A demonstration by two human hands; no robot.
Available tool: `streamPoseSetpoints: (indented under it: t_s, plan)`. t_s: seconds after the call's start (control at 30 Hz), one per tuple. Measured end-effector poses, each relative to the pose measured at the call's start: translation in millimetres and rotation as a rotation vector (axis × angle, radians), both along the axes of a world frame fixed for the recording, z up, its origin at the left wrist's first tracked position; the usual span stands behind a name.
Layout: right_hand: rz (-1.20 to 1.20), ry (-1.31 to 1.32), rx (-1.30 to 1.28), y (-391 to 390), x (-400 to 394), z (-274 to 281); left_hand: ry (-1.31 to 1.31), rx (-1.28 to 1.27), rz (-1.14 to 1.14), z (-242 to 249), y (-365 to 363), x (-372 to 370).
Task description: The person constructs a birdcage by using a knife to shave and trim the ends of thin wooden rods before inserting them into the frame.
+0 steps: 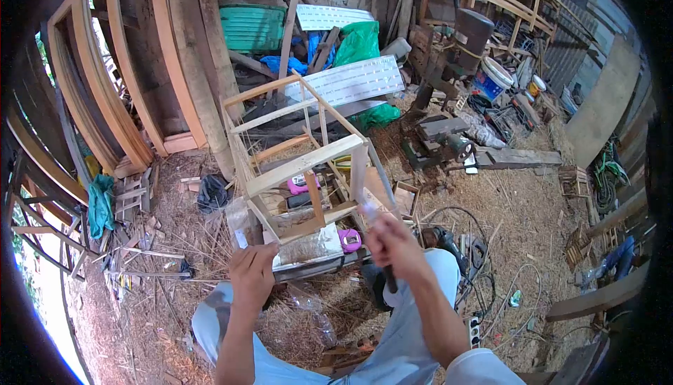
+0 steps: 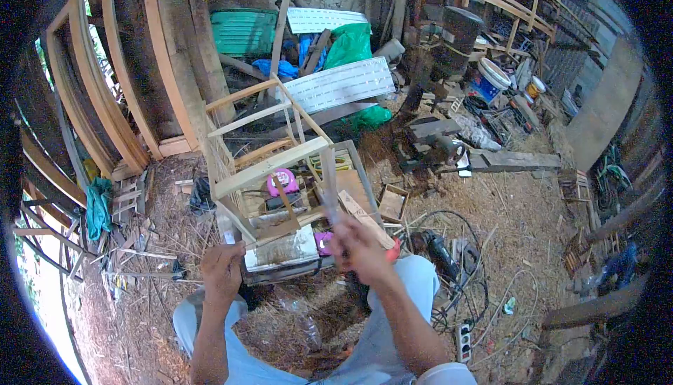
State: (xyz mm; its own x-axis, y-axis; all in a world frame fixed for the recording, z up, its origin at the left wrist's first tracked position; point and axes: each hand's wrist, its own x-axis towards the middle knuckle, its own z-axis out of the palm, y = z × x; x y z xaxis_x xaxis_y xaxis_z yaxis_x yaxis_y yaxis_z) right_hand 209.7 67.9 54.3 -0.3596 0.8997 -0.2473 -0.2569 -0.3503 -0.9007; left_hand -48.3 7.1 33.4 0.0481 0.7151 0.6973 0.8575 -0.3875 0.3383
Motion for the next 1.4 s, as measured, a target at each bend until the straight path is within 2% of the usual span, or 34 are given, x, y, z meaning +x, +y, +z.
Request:
streamPoseSetpoints:
  t_s: [0.03,0.13,0.2,0.27,0.3,0.33,0.4,0.5,0.6,0.7,0.83,1.07,1.27,1.33,1.4]
  plan:
    - [0.145,0.097,0.024,-1.9,-8.9,-13.0,-0.010,-0.037,0.010,0.9,0.7,3.3]
    - [0.236,0.228,0.052,-7.3,-22.4,-15.7,-0.030,-0.090,0.008,4.9,-1.9,16.3]
    - [0.214,0.193,0.078,-5.0,-22.3,-10.1,-0.048,-0.100,0.008,5.8,-0.4,18.6]
    - [0.021,0.143,0.097,1.7,-18.5,-16.7,-0.125,-0.041,0.086,4.3,3.7,15.9]
    - [-0.146,0.128,0.001,6.9,-14.1,-24.5,-0.119,-0.036,0.094,5.7,6.2,12.4]
    - [-0.220,0.213,-0.029,11.5,-5.0,-20.5,-0.120,-0.040,0.110,7.2,8.1,8.3]
    - [-0.190,0.274,0.174,13.6,9.0,-17.6,-0.125,-0.052,0.131,5.0,5.6,3.8]
    - [-0.050,0.125,0.064,3.2,-3.2,-12.9,-0.058,-0.088,0.033,-1.1,5.0,15.7]
    - [0.176,0.128,0.076,0.0,-23.2,-22.7,-0.038,-0.097,-0.060,-1.1,5.4,28.7]
    - [0.278,0.178,0.099,-2.9,-34.8,-9.0,0.024,-0.075,-0.116,-1.7,6.8,32.8]
    - [0.329,0.119,0.087,-0.9,-33.3,-6.6,0.018,-0.066,-0.116,1.0,5.1,32.6]
    - [0.317,-0.104,0.224,7.3,-18.4,-11.2,0.140,-0.039,-0.121,-0.8,-0.6,16.0]
    - [0.220,0.014,0.036,7.5,-10.0,-8.1,0.169,-0.050,-0.142,2.5,-5.6,9.4]
    - [0.064,-0.110,0.024,12.0,-2.5,-11.9,0.192,-0.063,-0.125,1.2,-8.8,-6.0]
    - [-0.350,-0.084,-0.016,37.3,43.8,-17.1,0.085,0.079,0.084,-1.4,-12.0,-37.0]
